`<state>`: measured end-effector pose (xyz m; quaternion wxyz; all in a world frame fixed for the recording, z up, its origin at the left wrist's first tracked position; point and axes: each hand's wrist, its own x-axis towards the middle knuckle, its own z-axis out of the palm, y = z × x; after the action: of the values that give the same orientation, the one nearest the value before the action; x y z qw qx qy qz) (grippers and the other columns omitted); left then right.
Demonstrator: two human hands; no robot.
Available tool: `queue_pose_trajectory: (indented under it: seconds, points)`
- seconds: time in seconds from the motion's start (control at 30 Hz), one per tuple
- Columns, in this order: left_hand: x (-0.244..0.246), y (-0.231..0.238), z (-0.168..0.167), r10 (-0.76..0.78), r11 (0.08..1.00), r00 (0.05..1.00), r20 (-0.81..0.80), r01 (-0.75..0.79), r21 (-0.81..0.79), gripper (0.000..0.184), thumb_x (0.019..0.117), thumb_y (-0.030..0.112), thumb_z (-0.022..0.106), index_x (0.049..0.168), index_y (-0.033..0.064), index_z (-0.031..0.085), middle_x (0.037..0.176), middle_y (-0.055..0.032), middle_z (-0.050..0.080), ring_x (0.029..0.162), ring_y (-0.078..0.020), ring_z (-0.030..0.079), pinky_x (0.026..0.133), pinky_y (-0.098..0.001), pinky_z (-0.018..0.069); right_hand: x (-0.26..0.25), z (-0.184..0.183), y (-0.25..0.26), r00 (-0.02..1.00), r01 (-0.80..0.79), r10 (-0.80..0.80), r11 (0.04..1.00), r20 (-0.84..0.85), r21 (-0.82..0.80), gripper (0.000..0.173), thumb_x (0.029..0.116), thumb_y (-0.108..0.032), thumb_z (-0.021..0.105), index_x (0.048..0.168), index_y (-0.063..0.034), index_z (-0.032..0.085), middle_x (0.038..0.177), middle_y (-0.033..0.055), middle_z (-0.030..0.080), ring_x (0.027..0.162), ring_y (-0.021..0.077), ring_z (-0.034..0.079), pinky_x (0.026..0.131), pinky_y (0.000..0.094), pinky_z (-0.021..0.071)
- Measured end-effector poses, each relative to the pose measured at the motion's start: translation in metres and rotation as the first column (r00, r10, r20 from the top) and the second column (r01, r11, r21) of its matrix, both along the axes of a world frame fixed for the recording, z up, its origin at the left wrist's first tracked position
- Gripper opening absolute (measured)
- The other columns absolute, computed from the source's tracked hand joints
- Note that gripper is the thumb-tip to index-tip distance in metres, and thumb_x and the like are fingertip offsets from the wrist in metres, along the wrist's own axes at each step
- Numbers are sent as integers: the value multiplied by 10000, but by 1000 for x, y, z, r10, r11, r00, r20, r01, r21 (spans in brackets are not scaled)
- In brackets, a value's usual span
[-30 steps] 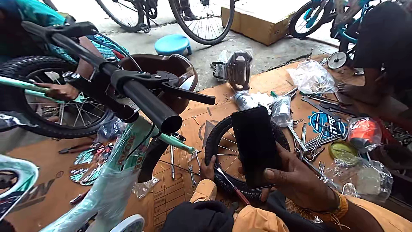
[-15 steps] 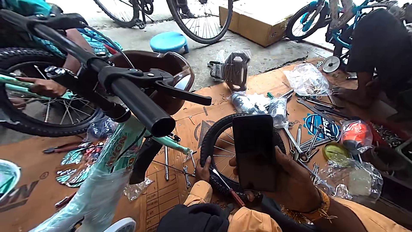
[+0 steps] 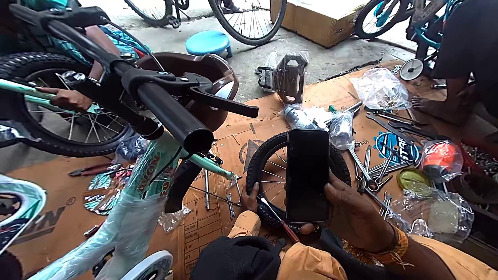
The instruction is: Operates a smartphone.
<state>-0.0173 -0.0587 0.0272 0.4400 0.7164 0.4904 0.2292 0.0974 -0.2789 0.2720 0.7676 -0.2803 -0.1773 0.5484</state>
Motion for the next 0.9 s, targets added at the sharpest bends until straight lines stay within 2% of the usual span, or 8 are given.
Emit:
queue_pose_trajectory:
  seconds: [0.03, 0.07, 0.17, 0.27, 0.4, 0.57, 0.73, 0.9]
  points:
    - [0, 9, -32, -16, 998, 997, 76, 20, -54, 495, 1014, 393, 638, 1256, -39, 653, 1092, -261, 712, 1024, -361, 699, 922, -534, 554, 0, 0, -1, 1000, 8, -8, 1000, 17, -8, 517, 1033, -278, 621, 1510, -206, 434, 1332, 212, 610, 1159, 350, 668, 917, 532, 600]
    - [-2, 19, -43, -52, 984, 996, 77, 64, -166, 527, 1005, 441, 642, 1315, 15, 633, 1164, -223, 706, 1103, -331, 679, 996, -548, 516, 0, -1, -1, 1000, 9, -9, 1000, 17, -5, 552, 1019, -235, 641, 1520, -206, 412, 1339, 216, 603, 1164, 354, 664, 928, 533, 596]
    - [-3, 26, -44, -66, 954, 996, 58, 80, -290, 555, 974, 490, 672, 1327, 63, 631, 1187, -195, 704, 1125, -316, 669, 1021, -566, 493, 0, -2, -1, 1000, -2, 3, 999, -13, 36, 602, 1007, -157, 647, 1541, -222, 378, 1376, 208, 582, 1198, 362, 645, 978, 541, 571]
    - [-2, 24, -41, -63, 955, 996, 70, 81, -287, 548, 981, 463, 674, 1335, 47, 625, 1214, -199, 697, 1151, -304, 663, 1036, -545, 493, -1, 0, 0, 999, 35, -34, 999, 33, -32, 643, 970, -61, 678, 1523, -201, 381, 1338, 210, 606, 1155, 367, 669, 931, 536, 599]
    - [-1, 25, -36, -65, 947, 995, 76, 86, -310, 549, 991, 433, 666, 1352, 25, 605, 1225, -208, 690, 1165, -292, 657, 1041, -519, 497, -8, 1, 3, 959, 179, -126, 964, 253, -197, 665, 905, -38, 759, 1469, -211, 452, 1174, 173, 682, 932, 275, 725, 750, 410, 642]
    - [0, 24, -34, -65, 950, 997, 50, 77, -303, 552, 993, 437, 663, 1365, 32, 606, 1240, -212, 687, 1188, -311, 648, 1051, -538, 484, -10, 2, 5, 925, 254, -171, 943, 338, -216, 630, 898, -16, 758, 1435, -199, 484, 1084, 171, 703, 766, 226, 714, 643, 328, 626]
    - [0, 23, -32, -63, 949, 996, 70, 82, -305, 554, 993, 427, 663, 1352, 10, 604, 1213, -219, 692, 1144, -305, 667, 1037, -531, 499, -9, 2, 5, 912, 296, -196, 923, 360, -247, 625, 902, 0, 747, 1435, -188, 482, 1082, 175, 702, 744, 233, 707, 617, 328, 620]
    - [-2, 24, -41, -57, 952, 996, 73, 77, -295, 565, 977, 481, 668, 1333, 44, 626, 1189, -210, 701, 1120, -315, 673, 1016, -554, 504, -8, 1, 4, 914, 288, -191, 927, 359, -239, 612, 903, -9, 751, 1427, -183, 487, 1074, 172, 703, 750, 225, 707, 619, 320, 618]
